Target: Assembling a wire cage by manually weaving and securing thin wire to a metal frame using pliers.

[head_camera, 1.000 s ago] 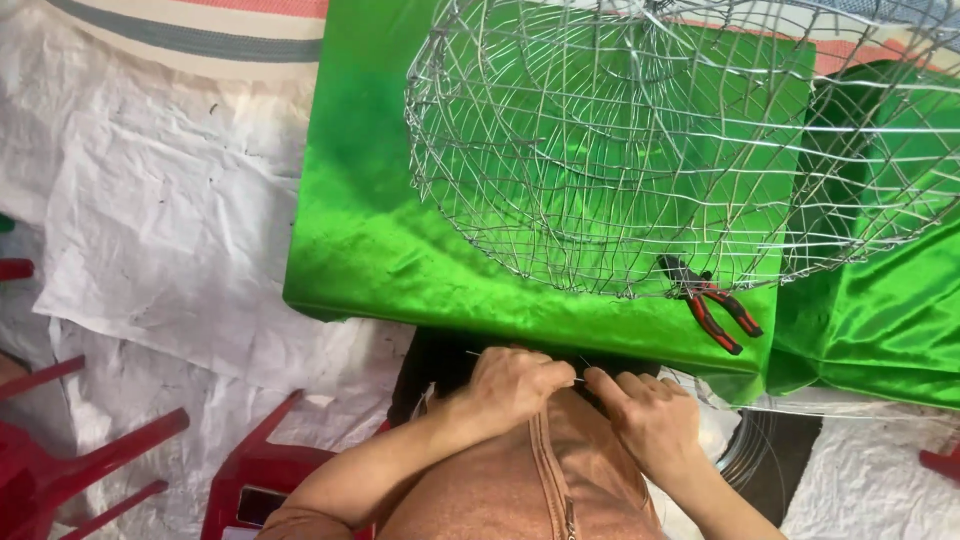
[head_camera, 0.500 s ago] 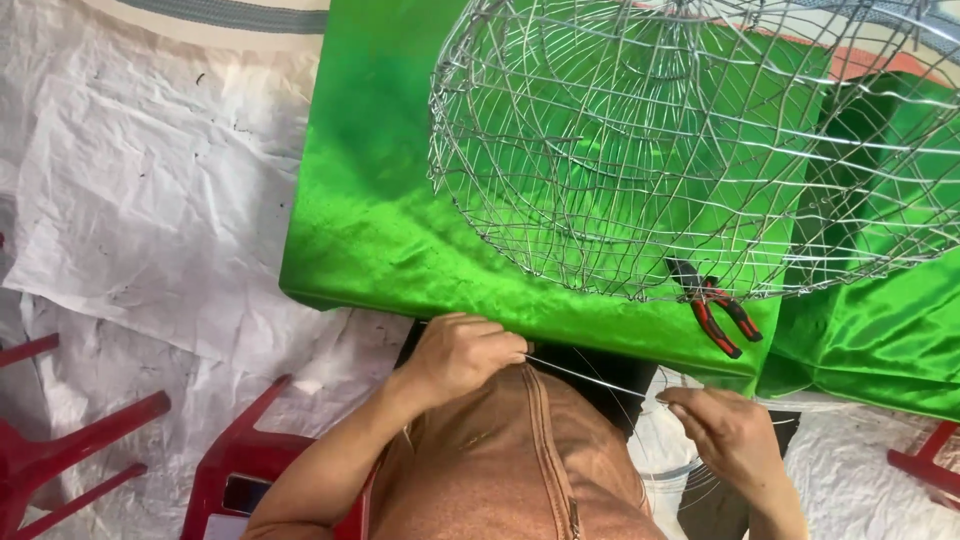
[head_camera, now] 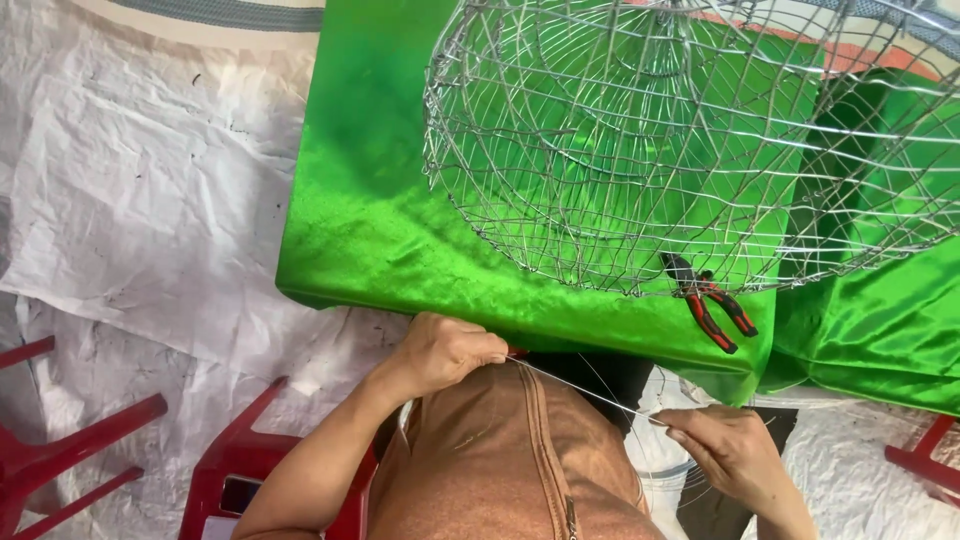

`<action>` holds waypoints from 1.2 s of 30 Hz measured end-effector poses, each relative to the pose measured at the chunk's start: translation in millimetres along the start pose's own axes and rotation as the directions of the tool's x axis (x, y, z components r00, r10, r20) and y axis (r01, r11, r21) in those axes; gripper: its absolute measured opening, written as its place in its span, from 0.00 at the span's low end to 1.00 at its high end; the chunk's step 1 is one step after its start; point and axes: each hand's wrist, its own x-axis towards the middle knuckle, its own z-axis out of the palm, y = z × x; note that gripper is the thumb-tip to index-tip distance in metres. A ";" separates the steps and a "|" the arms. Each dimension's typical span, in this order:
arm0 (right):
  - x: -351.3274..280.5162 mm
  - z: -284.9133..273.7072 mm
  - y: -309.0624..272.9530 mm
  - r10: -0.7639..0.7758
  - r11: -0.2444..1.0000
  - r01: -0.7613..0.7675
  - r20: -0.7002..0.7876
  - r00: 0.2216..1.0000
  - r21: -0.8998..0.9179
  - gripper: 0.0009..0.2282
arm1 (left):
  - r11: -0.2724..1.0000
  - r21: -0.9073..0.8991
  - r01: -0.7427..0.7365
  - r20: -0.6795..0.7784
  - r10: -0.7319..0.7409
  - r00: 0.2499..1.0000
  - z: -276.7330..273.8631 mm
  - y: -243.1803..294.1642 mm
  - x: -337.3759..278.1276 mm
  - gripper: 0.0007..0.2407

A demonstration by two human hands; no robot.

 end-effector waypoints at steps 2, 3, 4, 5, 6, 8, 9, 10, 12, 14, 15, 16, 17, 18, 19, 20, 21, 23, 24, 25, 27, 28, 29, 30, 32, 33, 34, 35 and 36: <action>2.6 1.0 -3.9 -0.024 0.963 0.019 -0.015 1.000 -0.267 0.09 | 0.988 0.139 0.067 -0.005 -0.067 0.998 2.6 -0.1 -3.1 0.06; 1.4 3.3 -2.0 -0.018 0.964 0.012 -0.020 1.000 -0.267 0.09 | 0.989 0.137 0.063 0.002 -0.064 0.998 6.7 -1.8 -4.6 0.06; 0.4 5.4 -0.1 -0.008 0.941 -0.008 -0.044 0.999 -0.337 0.08 | 0.979 0.197 0.053 0.024 -0.059 0.998 10.7 -3.7 -5.8 0.10; -0.7 7.4 1.8 0.001 0.913 -0.029 -0.069 0.998 -0.406 0.07 | 0.966 0.257 0.041 0.045 -0.054 0.997 14.6 -5.6 -6.9 0.16; -0.1 5.4 0.4 0.005 0.913 -0.035 -0.073 0.997 -0.406 0.07 | 0.966 0.255 0.036 0.051 -0.051 0.997 20.7 -10.2 -10.7 0.16; 1.4 0.5 -1.9 0.036 0.912 -0.031 0.003 0.999 -0.410 0.05 | 0.978 0.207 0.018 0.104 -0.040 0.994 32.9 -19.5 -17.2 0.19; -0.6 -0.8 -0.5 0.040 0.911 -0.037 -0.003 0.999 -0.411 0.05 | 0.978 0.206 0.012 0.108 -0.035 0.994 30.9 -15.5 -16.9 0.19; -2.5 -1.5 1.1 0.067 0.918 -0.051 0.028 0.997 -0.392 0.07 | 0.983 0.182 0.021 0.127 -0.045 0.991 28.6 -11.7 -16.8 0.18; -3.7 -5.4 2.0 0.095 0.925 -0.068 0.055 0.994 -0.374 0.09 | 0.987 0.160 0.027 0.150 -0.051 0.987 22.9 -1.5 -12.0 0.17; -1.4 -12.0 1.8 0.048 0.934 -0.043 0.005 0.999 -0.355 0.06 | 0.981 0.191 0.045 0.069 -0.059 0.996 16.7 11.2 -2.8 0.09; -5.8 -12.9 8.2 0.045 0.934 -0.041 0.002 0.999 -0.354 0.06 | 0.980 0.195 0.044 0.070 -0.059 0.996 16.8 8.2 -3.1 0.09; -9.4 -15.1 15.9 0.034 0.929 -0.053 -0.059 0.998 -0.366 0.06 | 0.971 0.234 0.044 0.040 -0.055 0.998 17.6 5.6 -3.2 0.04; -12.9 -17.0 23.5 0.022 0.924 -0.066 -0.121 0.992 -0.376 0.07 | 0.961 0.273 0.046 0.011 -0.051 0.999 18.4 3.0 -3.6 0.03; -13.1 -19.1 26.2 0.010 0.925 -0.053 -0.115 0.993 -0.376 0.07 | 0.958 0.280 0.054 0.001 -0.057 0.998 18.7 6.0 -1.7 0.03; -13.3 -20.8 28.8 -0.004 0.902 -0.066 -0.161 0.987 -0.427 0.07 | 0.948 0.309 0.071 -0.047 -0.060 0.997 18.8 8.8 -0.3 0.02; -13.6 -22.2 31.0 -0.021 0.877 -0.079 -0.202 0.979 -0.473 0.08 | 0.937 0.337 0.094 -0.096 -0.066 0.993 19.3 12.8 -0.7 0.05; -6.2 -18.7 30.4 -0.034 0.880 -0.062 -0.192 0.981 -0.471 0.08 | 0.933 0.343 0.108 -0.107 -0.076 0.991 25.3 18.1 4.8 0.05; 7.8 -10.6 27.1 -0.166 0.796 -0.029 -0.265 0.950 -0.604 0.09 | 0.915 0.391 0.095 -0.056 -0.079 0.995 36.8 29.3 14.2 0.10; 16.8 -5.4 19.9 -0.178 0.798 -0.014 -0.257 0.950 -0.602 0.09 | 0.912 0.397 0.108 -0.067 -0.088 0.994 47.3 35.3 18.4 0.10; 25.5 0.0 12.0 -0.254 0.818 0.059 -0.267 0.930 -0.573 0.15 | 0.935 0.348 0.072 -0.074 -0.050 0.996 57.4 41.2 22.7 0.11; 37.3 0.1 2.3 -0.338 0.826 0.144 -0.275 0.900 -0.545 0.22 | 0.952 0.304 0.039 -0.095 -0.011 0.995 65.8 48.7 26.5 0.13; 40.1 -4.6 0.1 -0.336 0.838 0.168 -0.249 0.908 -0.519 0.20 | 0.954 0.283 0.095 -0.086 -0.074 0.994 64.0 50.9 25.1 0.08; 43.4 -9.0 -2.3 -0.335 0.850 0.192 -0.221 0.916 -0.491 0.17 | 0.953 0.262 0.151 -0.076 -0.136 0.988 61.8 52.7 23.5 0.05; 40.1 -12.3 4.7 -0.341 0.848 0.201 -0.216 0.915 -0.491 0.17 | 0.952 0.264 0.156 -0.084 -0.139 0.987 60.4 50.4 18.2 0.05; 33.6 -17.7 18.1 -0.310 0.852 0.207 -0.145 0.940 -0.481 0.14 | 0.954 0.209 0.214 -0.010 -0.216 0.976 57.6 45.1 6.4 0.13; 34.2 -20.3 18.3 -0.313 0.851 0.213 -0.138 0.939 -0.480 0.14 | 0.953 0.207 0.219 -0.016 -0.221 0.975 54.4 49.2 6.2 0.13; 34.8 -22.4 17.7 -0.306 0.883 0.234 -0.120 0.944 -0.408 0.10 | 0.951 0.062 0.302 0.076 -0.307 0.949 50.3 52.8 6.0 0.09; 35.5 -24.5 17.2 -0.299 0.909 0.251 -0.102 0.949 -0.332 0.08 | 0.918 -0.076 0.389 0.180 -0.371 0.911 46.2 56.3 6.0 0.09; 35.0 -28.1 16.5 -0.298 0.909 0.250 -0.101 0.949 -0.333 0.08 | 0.919 -0.078 0.387 0.180 -0.369 0.912 44.4 57.2 5.1 0.09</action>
